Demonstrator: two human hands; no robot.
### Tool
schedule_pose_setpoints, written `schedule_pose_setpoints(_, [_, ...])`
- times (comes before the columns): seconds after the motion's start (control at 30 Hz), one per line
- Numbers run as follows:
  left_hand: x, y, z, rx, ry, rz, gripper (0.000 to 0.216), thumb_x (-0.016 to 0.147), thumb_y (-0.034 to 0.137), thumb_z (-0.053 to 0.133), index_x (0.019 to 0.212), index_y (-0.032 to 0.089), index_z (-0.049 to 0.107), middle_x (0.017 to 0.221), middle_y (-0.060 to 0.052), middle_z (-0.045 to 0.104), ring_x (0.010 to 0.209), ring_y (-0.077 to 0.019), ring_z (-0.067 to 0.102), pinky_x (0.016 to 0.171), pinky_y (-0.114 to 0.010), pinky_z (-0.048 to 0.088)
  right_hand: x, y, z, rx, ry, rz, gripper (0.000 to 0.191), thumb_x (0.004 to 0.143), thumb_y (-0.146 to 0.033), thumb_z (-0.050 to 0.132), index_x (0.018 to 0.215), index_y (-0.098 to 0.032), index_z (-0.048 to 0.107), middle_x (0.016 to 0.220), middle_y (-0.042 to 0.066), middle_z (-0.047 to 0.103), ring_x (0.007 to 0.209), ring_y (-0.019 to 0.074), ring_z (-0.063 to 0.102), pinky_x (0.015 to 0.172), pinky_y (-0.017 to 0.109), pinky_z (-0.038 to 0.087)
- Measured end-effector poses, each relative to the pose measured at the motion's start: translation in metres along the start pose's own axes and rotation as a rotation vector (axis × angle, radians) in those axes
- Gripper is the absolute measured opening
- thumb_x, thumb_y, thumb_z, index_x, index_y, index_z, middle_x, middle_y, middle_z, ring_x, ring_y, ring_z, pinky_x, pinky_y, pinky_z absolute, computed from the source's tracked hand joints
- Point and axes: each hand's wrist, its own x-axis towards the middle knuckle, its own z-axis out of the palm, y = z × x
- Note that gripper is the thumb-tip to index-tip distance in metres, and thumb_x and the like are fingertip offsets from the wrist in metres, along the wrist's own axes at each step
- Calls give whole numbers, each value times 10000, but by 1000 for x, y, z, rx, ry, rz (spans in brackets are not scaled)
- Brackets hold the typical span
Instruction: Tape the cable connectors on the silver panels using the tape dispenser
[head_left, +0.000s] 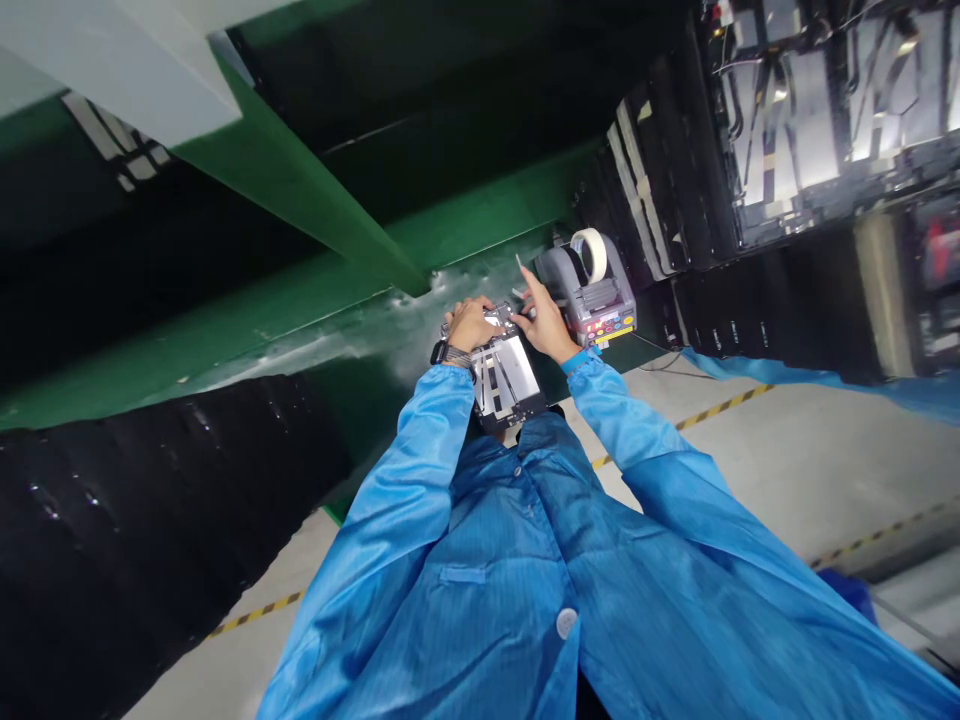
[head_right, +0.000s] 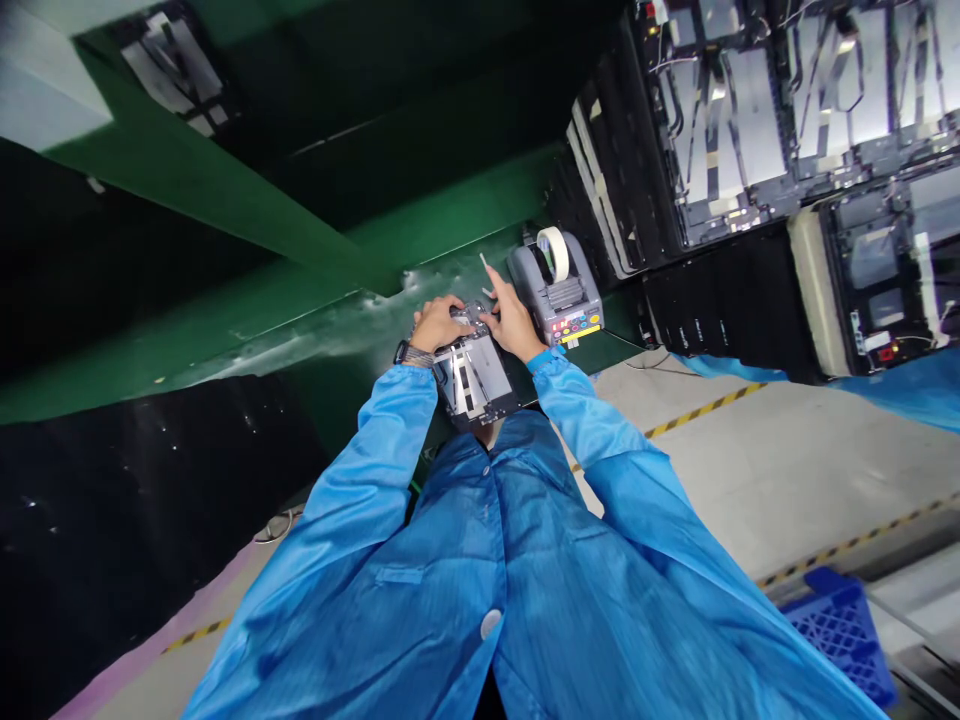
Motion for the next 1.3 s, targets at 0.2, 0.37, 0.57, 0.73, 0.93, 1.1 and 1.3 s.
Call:
schedule_pose_setpoints(0.2, [13, -2, -4, -44, -49, -28, 503, 671, 335, 965, 1102, 251, 719, 1204, -81, 676, 1296, -371, 542, 1112, -518, 360, -2, -5, -9, 84, -114, -22, 730, 938, -162, 604, 1639, -212, 408, 954, 13, 686, 760, 159, 616, 891, 343, 582])
schedule_pose_setpoints(0.37, [14, -3, -5, -65, -51, -26, 532, 647, 331, 977, 1110, 247, 728, 1198, -84, 679, 1289, -367, 546, 1119, -520, 363, 12, 0, -4, -7, -354, -99, 850, 860, -83, 627, 1665, -206, 383, 813, -33, 655, 724, 164, 625, 922, 361, 571])
schedule_pose_setpoints(0.57, [11, -5, -5, -63, -49, -24, 536, 678, 350, 963, 1146, 252, 722, 1223, -87, 675, 1301, -364, 543, 1123, -534, 362, 23, 7, 4, 20, -367, -95, 901, 843, -76, 678, 1678, -232, 376, 749, -60, 634, 727, 172, 656, 1009, 418, 558])
schedule_pose_setpoints(0.73, [11, -4, -5, -64, -53, -25, 532, 675, 349, 966, 1138, 254, 723, 1230, -92, 677, 1295, -370, 543, 1118, -546, 365, 22, 4, 4, -42, -377, -115, 896, 863, -106, 681, 1688, -218, 349, 772, -48, 669, 731, 174, 675, 1001, 399, 569])
schedule_pose_setpoints(0.93, [7, 2, -10, -10, -70, -41, 500, 714, 336, 932, 1157, 265, 710, 1282, -92, 680, 1308, -358, 540, 1103, -510, 378, 16, -13, 8, -237, -365, -76, 924, 907, -152, 676, 1725, -221, 250, 1002, 45, 754, 881, 233, 725, 937, 385, 581])
schedule_pose_setpoints(1.1, [4, 2, -11, 4, -79, -43, 521, 706, 394, 930, 1164, 300, 701, 1305, -74, 674, 1305, -333, 534, 1093, -474, 372, 15, -27, 3, -400, -364, 11, 975, 931, -239, 732, 1742, -276, 191, 1258, 119, 740, 1046, 308, 725, 931, 392, 562])
schedule_pose_setpoints(1.3, [7, -3, -5, -48, -48, -25, 510, 690, 440, 953, 1114, 296, 709, 1259, -68, 673, 1295, -335, 529, 1102, -471, 352, 18, 1, 1, -128, -106, 153, 1106, 769, -330, 921, 1703, -220, 338, 1128, 99, 708, 934, 265, 676, 921, 426, 554])
